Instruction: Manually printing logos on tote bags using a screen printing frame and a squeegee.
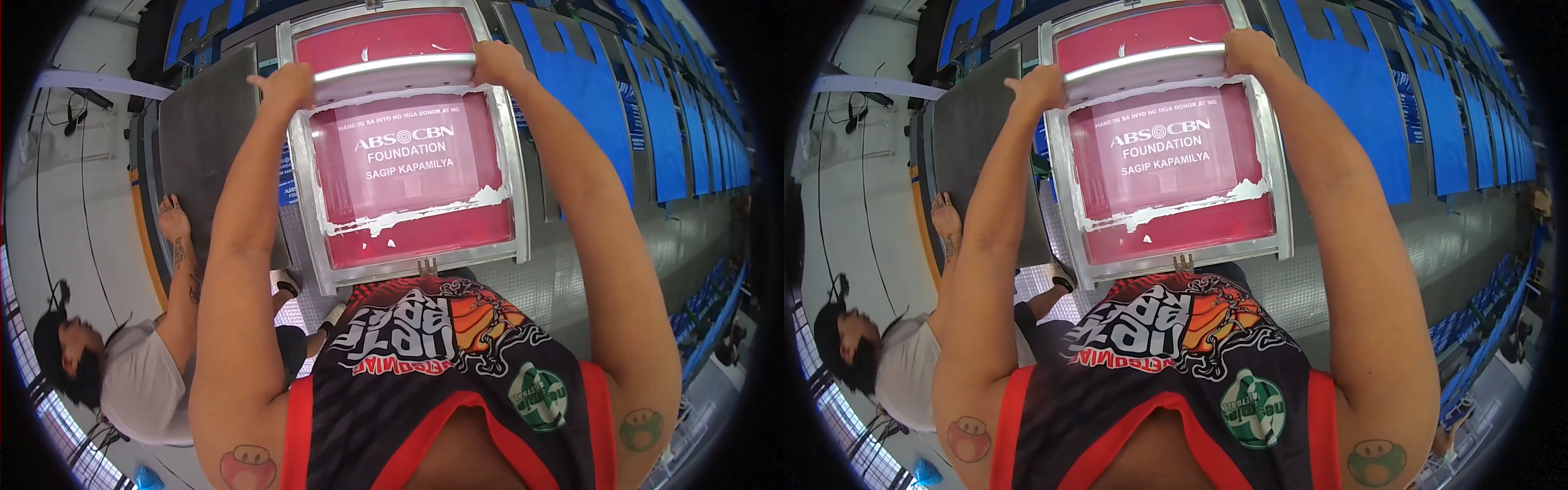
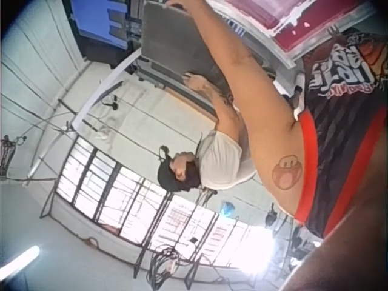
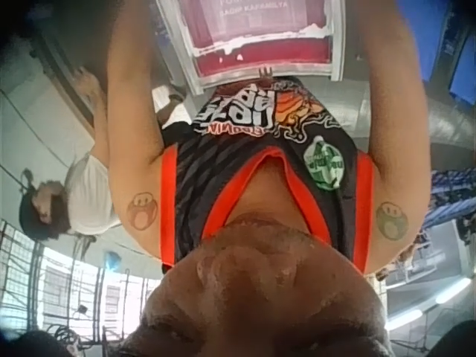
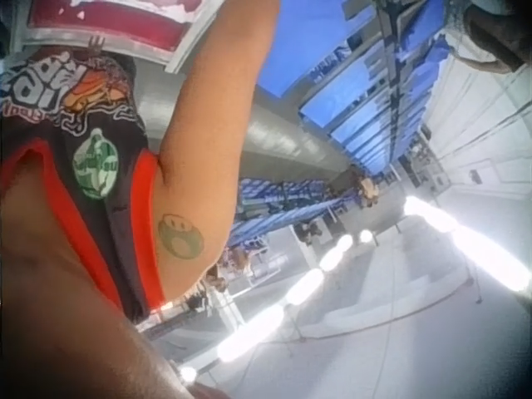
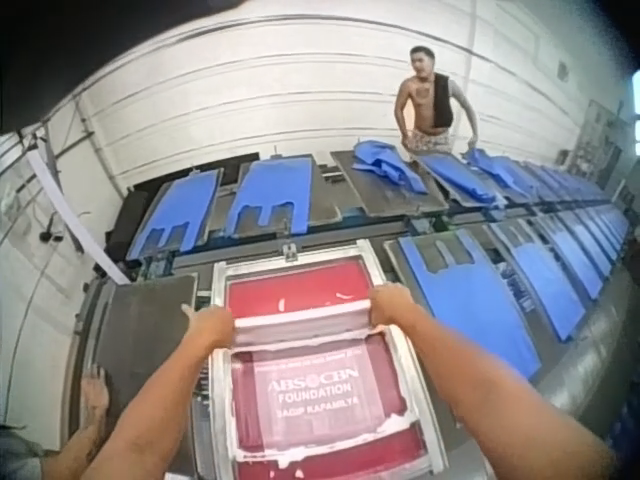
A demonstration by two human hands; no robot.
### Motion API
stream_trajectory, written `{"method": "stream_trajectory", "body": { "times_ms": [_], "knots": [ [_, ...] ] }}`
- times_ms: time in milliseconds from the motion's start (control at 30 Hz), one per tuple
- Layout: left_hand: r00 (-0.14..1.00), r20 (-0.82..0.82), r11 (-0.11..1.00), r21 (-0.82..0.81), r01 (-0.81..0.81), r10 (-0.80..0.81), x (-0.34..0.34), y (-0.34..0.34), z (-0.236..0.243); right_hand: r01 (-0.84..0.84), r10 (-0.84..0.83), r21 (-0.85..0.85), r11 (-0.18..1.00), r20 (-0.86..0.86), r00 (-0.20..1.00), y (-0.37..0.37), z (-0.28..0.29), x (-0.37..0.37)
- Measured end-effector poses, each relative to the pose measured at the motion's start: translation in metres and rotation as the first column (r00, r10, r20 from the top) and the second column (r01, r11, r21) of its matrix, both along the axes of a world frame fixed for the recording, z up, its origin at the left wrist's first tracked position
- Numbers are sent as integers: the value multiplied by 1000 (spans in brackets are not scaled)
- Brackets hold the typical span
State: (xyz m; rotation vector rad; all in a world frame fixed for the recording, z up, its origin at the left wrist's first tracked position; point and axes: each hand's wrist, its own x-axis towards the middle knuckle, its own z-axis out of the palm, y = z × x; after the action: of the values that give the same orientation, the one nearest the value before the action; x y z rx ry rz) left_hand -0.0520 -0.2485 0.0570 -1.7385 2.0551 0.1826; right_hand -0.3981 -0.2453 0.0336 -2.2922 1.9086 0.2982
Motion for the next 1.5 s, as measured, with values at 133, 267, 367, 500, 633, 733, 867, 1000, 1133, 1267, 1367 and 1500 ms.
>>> {"method": "stream_trajectory", "body": {
  "times_ms": [133,267,367,500,633,733,867,1000,1133,1267,1367,1500],
  "knots": [
    [882,-417,967,-215,137,-218,-81,13,-14,20,233,-769,639,218,948,62,-4,8],
    [804,-508,950,-206,236,-310,-28,-50,-37,81,-397,631,772,380,836,220,3,37],
    [902,-359,970,-124,209,-240,-70,-46,21,-89,-556,794,601,495,667,352,-49,50],
    [804,-462,912,-340,230,-375,-62,-32,-14,14,-930,930,367,367,5,385,-76,84],
    [908,-332,943,-292,158,-255,-76,-9,-24,191,-865,846,498,469,176,385,-66,87],
    [910,-294,935,-290,206,-292,-82,-18,-5,177,-858,839,514,506,89,379,-13,80],
    [883,-340,935,-261,241,-323,-64,-44,-2,121,-846,838,532,533,32,376,31,79],
    [918,-271,945,-230,231,-291,-83,-9,-6,182,-842,824,536,539,42,397,-13,88],
    [931,-253,933,-311,181,-265,-73,32,-18,179,-812,793,583,573,107,393,-52,90],
    [932,-248,943,-268,198,-266,-81,133,-24,168,-809,792,587,575,122,394,-57,87],
    [850,-407,876,-466,122,-335,-98,249,-54,168,-780,762,625,610,138,395,-62,80],
    [829,-436,845,-528,79,-350,-103,303,-43,156,-782,767,622,599,171,391,-63,80]
  ]
}}
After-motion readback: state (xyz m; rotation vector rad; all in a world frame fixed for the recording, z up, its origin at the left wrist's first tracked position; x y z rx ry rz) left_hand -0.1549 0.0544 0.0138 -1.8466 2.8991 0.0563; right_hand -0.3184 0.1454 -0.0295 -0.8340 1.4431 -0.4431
